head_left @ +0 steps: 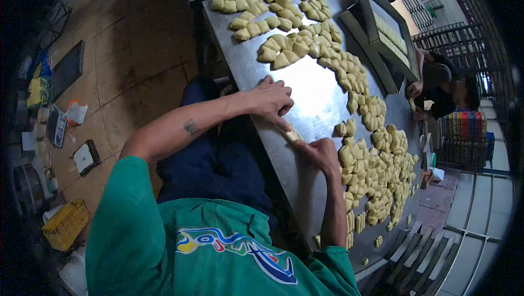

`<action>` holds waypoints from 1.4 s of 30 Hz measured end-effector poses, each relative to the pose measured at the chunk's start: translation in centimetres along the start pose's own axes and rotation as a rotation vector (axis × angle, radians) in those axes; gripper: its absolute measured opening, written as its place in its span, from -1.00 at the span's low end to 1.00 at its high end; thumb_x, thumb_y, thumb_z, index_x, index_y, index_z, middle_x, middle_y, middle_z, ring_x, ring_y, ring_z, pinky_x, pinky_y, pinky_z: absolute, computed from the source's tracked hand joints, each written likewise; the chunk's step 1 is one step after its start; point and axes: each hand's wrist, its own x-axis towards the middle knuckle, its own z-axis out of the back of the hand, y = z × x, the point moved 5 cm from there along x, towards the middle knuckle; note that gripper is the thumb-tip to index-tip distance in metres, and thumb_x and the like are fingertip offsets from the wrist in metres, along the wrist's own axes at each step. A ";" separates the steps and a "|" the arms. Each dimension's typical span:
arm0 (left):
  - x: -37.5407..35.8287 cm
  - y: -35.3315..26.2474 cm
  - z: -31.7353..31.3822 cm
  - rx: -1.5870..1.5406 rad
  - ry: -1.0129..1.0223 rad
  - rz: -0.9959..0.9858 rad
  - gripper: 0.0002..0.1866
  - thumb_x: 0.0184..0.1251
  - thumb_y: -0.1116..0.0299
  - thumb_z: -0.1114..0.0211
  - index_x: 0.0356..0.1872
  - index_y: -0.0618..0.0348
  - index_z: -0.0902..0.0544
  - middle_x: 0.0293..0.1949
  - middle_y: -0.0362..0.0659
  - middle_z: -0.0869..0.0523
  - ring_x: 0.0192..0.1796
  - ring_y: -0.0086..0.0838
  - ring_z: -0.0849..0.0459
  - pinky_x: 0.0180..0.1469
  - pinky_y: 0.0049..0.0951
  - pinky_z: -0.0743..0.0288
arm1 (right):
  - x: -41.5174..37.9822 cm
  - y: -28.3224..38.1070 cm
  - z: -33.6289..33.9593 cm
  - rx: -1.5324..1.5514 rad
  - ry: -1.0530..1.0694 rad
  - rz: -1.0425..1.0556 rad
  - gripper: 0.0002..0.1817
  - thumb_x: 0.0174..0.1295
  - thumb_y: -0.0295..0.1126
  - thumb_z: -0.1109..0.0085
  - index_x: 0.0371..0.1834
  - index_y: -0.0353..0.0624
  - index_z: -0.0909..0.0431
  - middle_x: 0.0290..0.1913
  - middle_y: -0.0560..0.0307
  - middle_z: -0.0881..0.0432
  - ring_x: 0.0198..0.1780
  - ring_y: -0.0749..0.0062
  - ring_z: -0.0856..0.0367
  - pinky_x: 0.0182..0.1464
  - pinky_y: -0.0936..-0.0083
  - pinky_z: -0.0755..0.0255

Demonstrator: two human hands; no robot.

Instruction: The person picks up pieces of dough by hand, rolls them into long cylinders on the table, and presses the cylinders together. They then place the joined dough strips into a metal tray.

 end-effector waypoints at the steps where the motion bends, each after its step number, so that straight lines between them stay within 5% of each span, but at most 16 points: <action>1: 0.3 0.1 0.0 0.034 -0.003 -0.026 -0.46 0.05 -0.32 -0.34 -0.53 -0.02 -0.55 -0.24 -0.19 -0.51 0.01 -0.26 -0.43 0.03 -0.06 -0.16 | 0.1 0.8 0.3 0.004 0.007 -0.001 -0.26 0.03 0.28 -0.35 -0.67 -0.37 -0.67 -0.82 0.16 -0.44 -0.74 0.49 -0.36 -0.58 0.42 -0.30; 5: 1.4 0.7 -0.3 0.049 -0.057 -0.036 -0.48 0.02 -0.31 -0.37 -0.54 -0.03 -0.56 -0.25 -0.20 -0.51 0.01 -0.28 -0.42 0.01 -0.08 -0.15 | 0.8 2.1 1.9 -0.071 -0.144 0.012 -0.25 0.00 0.27 -0.37 -0.84 -0.33 -0.57 -0.87 0.18 -0.38 -0.76 0.48 -0.39 -0.59 0.42 -0.31; 8: 1.2 0.7 0.1 0.024 -0.011 0.021 -0.44 -0.08 -0.36 -0.39 -0.52 -0.05 -0.59 -0.23 -0.20 -0.52 0.02 -0.26 -0.43 0.03 -0.09 -0.16 | 1.7 1.5 1.8 -0.090 -0.040 -0.139 -0.08 -0.10 0.52 -0.21 -0.68 -0.38 -0.65 -0.72 -0.07 -0.58 -0.61 0.19 -0.61 -0.42 0.29 -0.47; 11: 1.2 0.7 -0.2 0.032 0.004 -0.003 -0.41 -0.15 -0.40 -0.39 -0.50 -0.05 -0.61 -0.21 -0.20 -0.54 0.04 -0.24 -0.43 0.05 -0.11 -0.18 | 1.7 3.3 1.8 -0.311 -0.155 0.011 -0.03 -0.03 0.54 -0.13 -0.82 -0.40 -0.53 -0.83 0.04 -0.45 -0.67 0.27 -0.52 -0.50 0.29 -0.40; 15: 1.9 0.8 -0.2 0.067 -0.020 0.074 -0.42 -0.15 -0.40 -0.39 -0.50 -0.05 -0.61 -0.20 -0.20 -0.54 0.05 -0.23 -0.44 0.04 -0.10 -0.19 | 2.4 3.3 1.6 -0.431 -0.139 -0.129 -0.03 -0.09 0.58 -0.12 -0.77 -0.37 -0.58 -0.74 -0.03 -0.53 -0.61 0.18 -0.58 -0.43 0.24 -0.44; 18: 1.6 0.7 0.0 0.067 -0.063 0.077 -0.43 -0.12 -0.38 -0.39 -0.49 -0.05 -0.62 -0.20 -0.19 -0.55 0.05 -0.23 -0.45 0.05 -0.08 -0.20 | 2.1 2.3 1.9 -0.195 -0.051 -0.119 -0.03 -0.12 0.60 -0.12 -0.57 -0.35 -0.67 -0.60 -0.14 -0.64 -0.45 0.04 -0.69 -0.33 0.21 -0.52; 25: 1.9 0.5 0.0 0.107 -0.023 0.072 -0.49 -0.05 -0.31 -0.40 -0.47 -0.05 -0.62 -0.19 -0.19 -0.58 0.07 -0.23 -0.45 0.10 -0.06 -0.20 | 1.3 1.3 1.6 -0.157 -0.112 -0.168 -0.10 -0.13 0.57 -0.17 -0.69 -0.27 -0.67 -0.68 -0.11 -0.59 -0.55 0.08 -0.63 -0.38 0.23 -0.47; 26: 1.5 0.6 0.1 0.062 -0.065 0.119 -0.49 -0.04 -0.31 -0.39 -0.47 -0.06 -0.63 -0.19 -0.18 -0.57 0.06 -0.23 -0.45 0.11 -0.08 -0.20 | 1.0 0.8 1.7 -0.088 -0.103 -0.212 -0.19 -0.03 0.44 -0.23 -0.62 -0.29 -0.70 -0.71 0.03 -0.57 -0.59 0.28 -0.60 -0.38 0.32 -0.47; 29: 0.9 0.3 -0.2 0.030 -0.172 0.101 -0.51 0.00 -0.29 -0.39 -0.46 -0.06 -0.63 -0.22 -0.18 -0.56 0.03 -0.25 -0.45 0.08 -0.13 -0.19 | -0.9 0.4 1.4 0.004 -0.246 -0.134 -0.19 -0.05 0.45 -0.24 -0.61 -0.27 -0.72 -0.71 0.03 -0.57 -0.59 0.27 -0.60 -0.38 0.35 -0.47; 30: 0.9 0.2 -0.4 0.062 -0.215 0.087 -0.51 0.00 -0.28 -0.39 -0.46 -0.05 -0.63 -0.23 -0.18 -0.56 0.02 -0.25 -0.45 0.06 -0.13 -0.19 | -1.6 0.8 1.1 -0.021 -0.372 -0.096 -0.14 -0.08 0.52 -0.17 -0.69 -0.24 -0.67 -0.70 -0.09 -0.56 -0.58 0.06 -0.62 -0.43 0.21 -0.46; 31: 1.0 -0.1 -0.2 0.095 -0.255 0.071 -0.51 0.00 -0.28 -0.39 -0.46 -0.05 -0.63 -0.25 -0.19 -0.55 0.00 -0.26 -0.45 0.03 -0.13 -0.19 | -1.6 0.8 0.8 -0.004 -0.380 -0.117 -0.14 -0.08 0.52 -0.17 -0.69 -0.24 -0.67 -0.70 -0.09 -0.56 -0.58 0.06 -0.62 -0.43 0.21 -0.46; 37: 1.6 -0.6 0.2 0.182 -0.277 -0.043 -0.58 0.16 -0.15 -0.33 -0.45 0.02 -0.63 -0.25 -0.18 -0.56 -0.01 -0.27 -0.47 0.07 -0.16 -0.19 | -0.8 0.6 0.5 -0.091 -0.537 0.009 -0.21 0.09 0.42 -0.12 -0.79 -0.18 -0.62 -0.78 -0.09 -0.49 -0.67 -0.01 -0.56 -0.53 0.15 -0.40; 39: 1.0 -0.3 0.4 0.062 -0.278 -0.069 -0.66 0.16 0.00 -0.41 -0.36 0.08 -0.66 -0.30 -0.16 -0.59 -0.12 -0.26 -0.54 0.01 -0.19 -0.31 | -1.7 0.3 1.2 -0.004 -0.503 -0.011 -0.30 0.22 0.25 -0.12 -0.74 -0.21 -0.58 -0.71 -0.09 -0.52 -0.60 -0.03 -0.58 -0.48 0.13 -0.41; 41: 0.3 -1.1 0.8 -0.366 -0.090 -0.081 -0.73 0.12 0.20 -0.48 -0.29 0.15 -0.68 -0.36 -0.12 -0.61 -0.23 -0.23 -0.61 -0.14 -0.24 -0.46 | -2.8 1.0 0.9 0.051 -0.518 0.236 -0.52 0.30 0.01 -0.13 -0.55 -0.22 -0.54 -0.55 -0.08 -0.54 -0.47 -0.05 -0.58 -0.38 0.13 -0.43; 42: -0.1 -2.1 1.1 -0.338 -0.134 -0.176 -0.75 0.11 0.32 -0.48 -0.24 0.20 -0.68 -0.38 -0.08 -0.61 -0.29 -0.17 -0.63 -0.25 -0.26 -0.52 | -3.5 1.4 0.2 0.067 -0.462 0.342 -0.77 0.22 -0.24 -0.18 -0.28 -0.17 -0.46 -0.33 -0.08 -0.50 -0.26 -0.04 -0.56 -0.29 0.11 -0.43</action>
